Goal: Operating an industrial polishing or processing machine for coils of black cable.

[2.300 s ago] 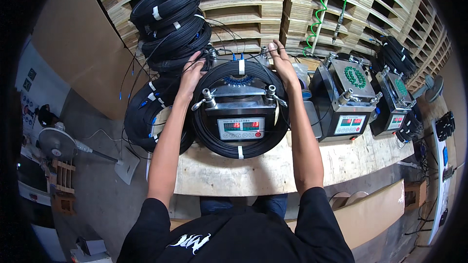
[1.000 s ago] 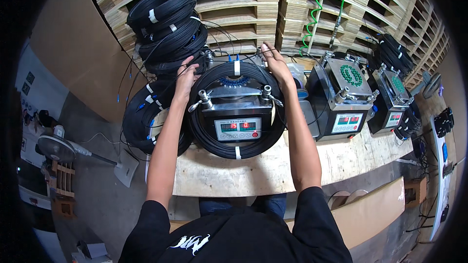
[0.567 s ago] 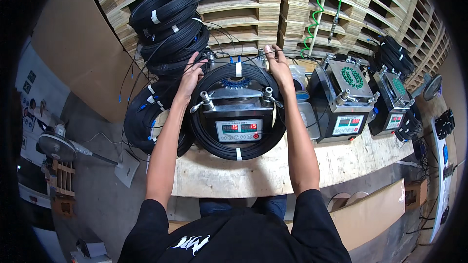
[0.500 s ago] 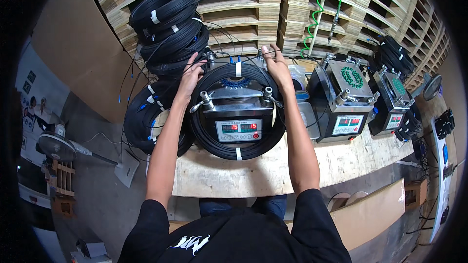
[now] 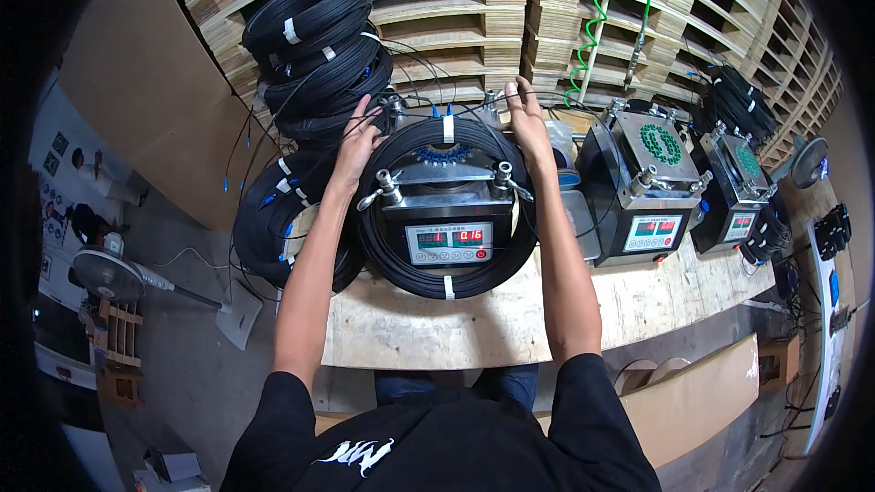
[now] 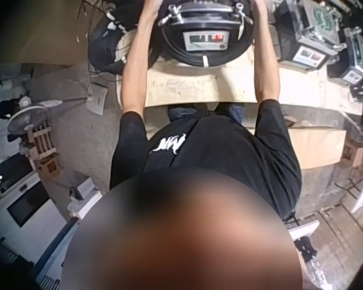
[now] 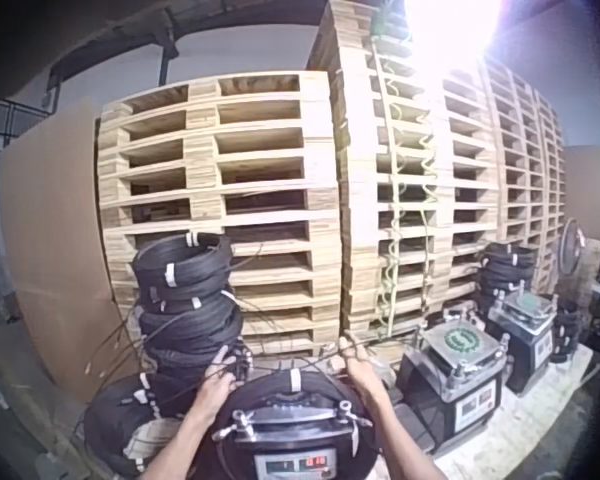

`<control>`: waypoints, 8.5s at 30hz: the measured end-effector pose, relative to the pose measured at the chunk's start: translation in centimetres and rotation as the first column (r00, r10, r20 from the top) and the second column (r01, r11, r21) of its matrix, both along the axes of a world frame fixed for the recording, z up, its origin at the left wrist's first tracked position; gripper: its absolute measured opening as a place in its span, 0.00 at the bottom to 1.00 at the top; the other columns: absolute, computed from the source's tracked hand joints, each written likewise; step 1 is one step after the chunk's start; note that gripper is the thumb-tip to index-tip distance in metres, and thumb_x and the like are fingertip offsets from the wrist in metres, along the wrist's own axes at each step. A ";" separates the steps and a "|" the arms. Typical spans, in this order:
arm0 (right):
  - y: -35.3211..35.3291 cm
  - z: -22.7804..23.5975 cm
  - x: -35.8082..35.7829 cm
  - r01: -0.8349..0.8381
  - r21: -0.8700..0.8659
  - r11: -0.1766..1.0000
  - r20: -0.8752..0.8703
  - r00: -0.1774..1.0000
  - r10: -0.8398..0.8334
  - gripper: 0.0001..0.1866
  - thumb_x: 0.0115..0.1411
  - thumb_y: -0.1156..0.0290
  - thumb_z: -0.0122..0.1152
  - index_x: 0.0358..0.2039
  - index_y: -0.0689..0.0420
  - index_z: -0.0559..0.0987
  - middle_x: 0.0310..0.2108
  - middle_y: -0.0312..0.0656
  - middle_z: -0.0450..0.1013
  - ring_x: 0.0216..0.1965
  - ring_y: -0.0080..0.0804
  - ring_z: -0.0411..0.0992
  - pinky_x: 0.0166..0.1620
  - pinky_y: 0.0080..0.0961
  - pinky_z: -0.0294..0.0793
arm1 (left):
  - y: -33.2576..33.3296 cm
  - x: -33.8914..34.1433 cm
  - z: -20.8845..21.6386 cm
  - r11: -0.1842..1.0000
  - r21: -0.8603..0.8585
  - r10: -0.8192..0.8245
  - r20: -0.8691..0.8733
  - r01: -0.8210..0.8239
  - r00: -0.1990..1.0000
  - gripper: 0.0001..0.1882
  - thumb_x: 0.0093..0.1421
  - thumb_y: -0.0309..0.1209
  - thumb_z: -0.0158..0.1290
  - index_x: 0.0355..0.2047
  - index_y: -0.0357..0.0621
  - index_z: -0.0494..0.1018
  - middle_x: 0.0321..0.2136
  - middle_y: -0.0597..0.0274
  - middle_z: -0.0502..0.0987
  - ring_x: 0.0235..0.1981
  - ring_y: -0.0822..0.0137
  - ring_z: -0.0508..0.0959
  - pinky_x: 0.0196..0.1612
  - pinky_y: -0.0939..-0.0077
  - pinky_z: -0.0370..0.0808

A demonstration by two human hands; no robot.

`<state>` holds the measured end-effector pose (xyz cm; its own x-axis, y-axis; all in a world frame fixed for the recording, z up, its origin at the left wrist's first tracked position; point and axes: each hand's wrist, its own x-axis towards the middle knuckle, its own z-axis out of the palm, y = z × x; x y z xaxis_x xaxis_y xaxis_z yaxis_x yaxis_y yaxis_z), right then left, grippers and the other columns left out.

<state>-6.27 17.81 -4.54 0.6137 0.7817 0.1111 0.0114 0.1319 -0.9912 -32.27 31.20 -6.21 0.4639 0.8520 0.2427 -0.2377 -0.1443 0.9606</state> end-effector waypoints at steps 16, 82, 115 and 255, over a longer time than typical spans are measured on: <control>0.0 0.2 0.3 -0.114 -0.078 0.990 0.228 0.965 0.129 0.35 0.70 0.44 0.45 0.70 0.49 0.57 0.55 0.50 0.71 0.57 0.37 0.67 0.59 0.30 0.62 | -0.1 -0.3 -0.2 0.988 -0.028 0.149 -0.129 -0.153 0.980 0.28 0.65 0.22 0.43 0.66 0.48 0.63 0.54 0.55 0.71 0.34 0.72 0.78 0.42 0.80 0.76; 0.5 -0.9 0.6 -0.060 -0.065 0.996 0.124 0.990 0.068 0.31 0.71 0.48 0.47 0.65 0.56 0.65 0.55 0.48 0.71 0.55 0.37 0.69 0.54 0.32 0.70 | 0.3 -0.3 -0.9 0.978 -0.013 0.204 -0.132 -0.208 0.970 0.22 0.64 0.26 0.48 0.59 0.43 0.69 0.41 0.58 0.77 0.38 0.72 0.76 0.42 0.78 0.77; 0.2 -1.7 1.8 0.064 -0.018 0.998 0.293 0.955 -0.056 0.35 0.71 0.48 0.46 0.68 0.60 0.57 0.57 0.52 0.68 0.55 0.33 0.68 0.60 0.30 0.64 | 0.0 0.8 -0.3 0.997 -0.066 -0.037 -0.046 0.034 0.998 0.20 0.66 0.28 0.49 0.58 0.41 0.69 0.38 0.61 0.76 0.36 0.72 0.78 0.37 0.78 0.77; -0.3 -1.5 0.8 -0.095 0.001 0.995 0.116 0.989 0.094 0.28 0.70 0.50 0.50 0.65 0.52 0.66 0.43 0.48 0.76 0.47 0.31 0.73 0.43 0.26 0.73 | 0.4 -0.2 -0.9 0.977 0.050 0.214 -0.144 -0.209 0.966 0.22 0.64 0.28 0.51 0.58 0.44 0.70 0.40 0.61 0.75 0.39 0.70 0.76 0.43 0.75 0.78</control>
